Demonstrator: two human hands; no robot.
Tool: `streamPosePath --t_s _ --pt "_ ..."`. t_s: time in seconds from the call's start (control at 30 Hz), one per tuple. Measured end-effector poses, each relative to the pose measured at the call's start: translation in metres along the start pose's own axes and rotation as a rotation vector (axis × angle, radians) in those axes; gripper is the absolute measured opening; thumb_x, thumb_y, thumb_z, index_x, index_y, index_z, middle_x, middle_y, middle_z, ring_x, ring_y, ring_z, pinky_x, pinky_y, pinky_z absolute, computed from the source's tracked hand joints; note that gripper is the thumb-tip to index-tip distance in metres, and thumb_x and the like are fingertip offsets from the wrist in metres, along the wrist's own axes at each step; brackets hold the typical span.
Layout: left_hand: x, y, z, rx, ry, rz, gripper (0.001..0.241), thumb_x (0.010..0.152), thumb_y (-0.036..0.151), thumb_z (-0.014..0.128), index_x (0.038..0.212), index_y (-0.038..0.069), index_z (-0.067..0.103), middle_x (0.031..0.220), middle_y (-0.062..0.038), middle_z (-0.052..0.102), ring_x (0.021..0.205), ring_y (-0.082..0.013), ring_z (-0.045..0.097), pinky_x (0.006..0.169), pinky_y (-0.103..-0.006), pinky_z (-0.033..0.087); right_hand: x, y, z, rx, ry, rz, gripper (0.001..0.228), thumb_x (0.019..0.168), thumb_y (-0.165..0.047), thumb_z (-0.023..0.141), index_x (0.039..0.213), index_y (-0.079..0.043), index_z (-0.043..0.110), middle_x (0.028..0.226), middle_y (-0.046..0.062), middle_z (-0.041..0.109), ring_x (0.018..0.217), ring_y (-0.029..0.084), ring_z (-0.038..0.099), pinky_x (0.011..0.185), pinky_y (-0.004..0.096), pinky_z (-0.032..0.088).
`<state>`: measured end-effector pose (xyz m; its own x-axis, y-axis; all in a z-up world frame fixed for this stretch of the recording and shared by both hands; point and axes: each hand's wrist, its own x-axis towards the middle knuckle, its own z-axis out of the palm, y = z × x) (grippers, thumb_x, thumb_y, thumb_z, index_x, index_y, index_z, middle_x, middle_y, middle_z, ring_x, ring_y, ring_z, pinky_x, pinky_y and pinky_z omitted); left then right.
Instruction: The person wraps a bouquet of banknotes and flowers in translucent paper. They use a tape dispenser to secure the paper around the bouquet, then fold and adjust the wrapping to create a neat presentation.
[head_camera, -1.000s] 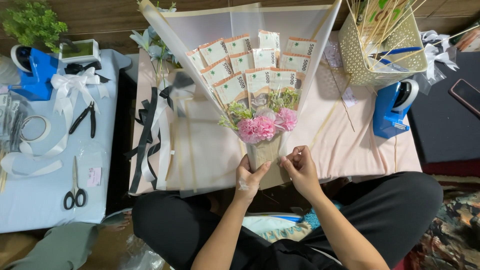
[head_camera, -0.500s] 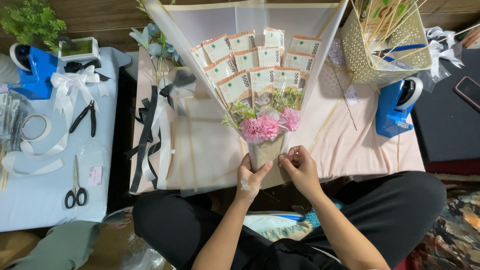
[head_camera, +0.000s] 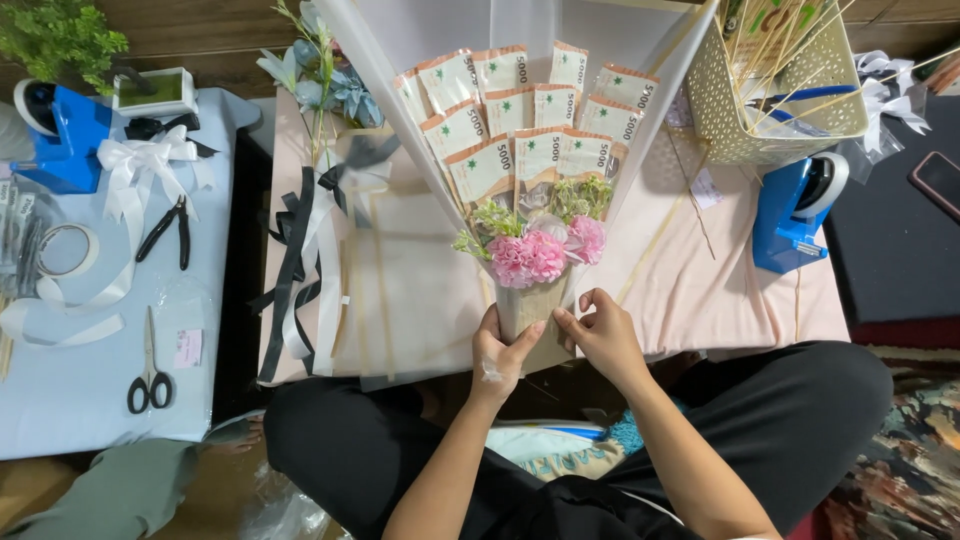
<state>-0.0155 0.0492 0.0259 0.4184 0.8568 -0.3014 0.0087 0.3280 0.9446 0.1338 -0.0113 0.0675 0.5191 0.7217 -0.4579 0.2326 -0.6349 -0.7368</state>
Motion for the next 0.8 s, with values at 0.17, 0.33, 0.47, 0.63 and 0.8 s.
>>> streamPosePath --t_s 0.17,0.33,0.47,0.63,0.8 --pt "0.004 -0.008 -0.003 -0.076 0.014 0.007 0.046 0.084 0.025 0.086 0.117 0.002 0.063 0.097 -0.011 0.068 0.097 -0.0170 0.062 0.094 -0.0430 0.052 0.000 0.017 0.008 -0.116 0.150 -0.064 0.045 0.092 -0.048 0.075 0.096 -0.012 0.049 0.057 0.008 0.067 0.058 0.026 0.065 0.059 0.034 0.048" --pt "0.000 0.009 0.001 -0.066 0.006 0.018 0.043 0.086 0.026 0.085 0.114 0.003 0.063 0.095 -0.009 0.067 0.094 -0.0163 0.062 0.093 -0.0415 0.053 0.006 0.045 0.022 -0.188 0.264 -0.203 0.042 0.092 -0.042 0.078 0.093 -0.011 0.049 0.065 0.010 0.064 0.066 0.030 0.067 0.065 0.037 0.052" --pt "-0.003 0.014 0.002 -0.069 -0.023 0.029 0.041 0.085 0.024 0.085 0.113 0.004 0.064 0.094 -0.009 0.068 0.094 -0.0157 0.063 0.092 -0.0408 0.053 0.009 0.052 0.022 -0.056 0.237 -0.192 0.042 0.090 -0.041 0.080 0.089 -0.010 0.051 0.066 0.009 0.059 0.066 0.029 0.062 0.066 0.038 0.051" --pt "-0.003 0.014 0.002 -0.053 -0.051 0.047 0.040 0.085 0.023 0.085 0.114 0.003 0.065 0.094 -0.010 0.071 0.094 -0.0160 0.066 0.092 -0.0415 0.054 0.026 0.060 0.019 0.174 0.197 -0.155 0.037 0.089 -0.032 0.082 0.086 -0.013 0.051 0.065 0.003 0.050 0.065 0.021 0.055 0.063 0.033 0.046" --pt "0.003 0.011 -0.002 -0.057 -0.079 0.056 0.036 0.085 0.023 0.085 0.109 0.005 0.066 0.090 -0.009 0.071 0.090 -0.0145 0.065 0.092 -0.0426 0.055 0.026 0.046 0.019 0.040 0.291 -0.260 0.042 0.088 -0.038 0.082 0.084 -0.010 0.050 0.061 0.006 0.045 0.060 0.025 0.054 0.060 0.035 0.045"
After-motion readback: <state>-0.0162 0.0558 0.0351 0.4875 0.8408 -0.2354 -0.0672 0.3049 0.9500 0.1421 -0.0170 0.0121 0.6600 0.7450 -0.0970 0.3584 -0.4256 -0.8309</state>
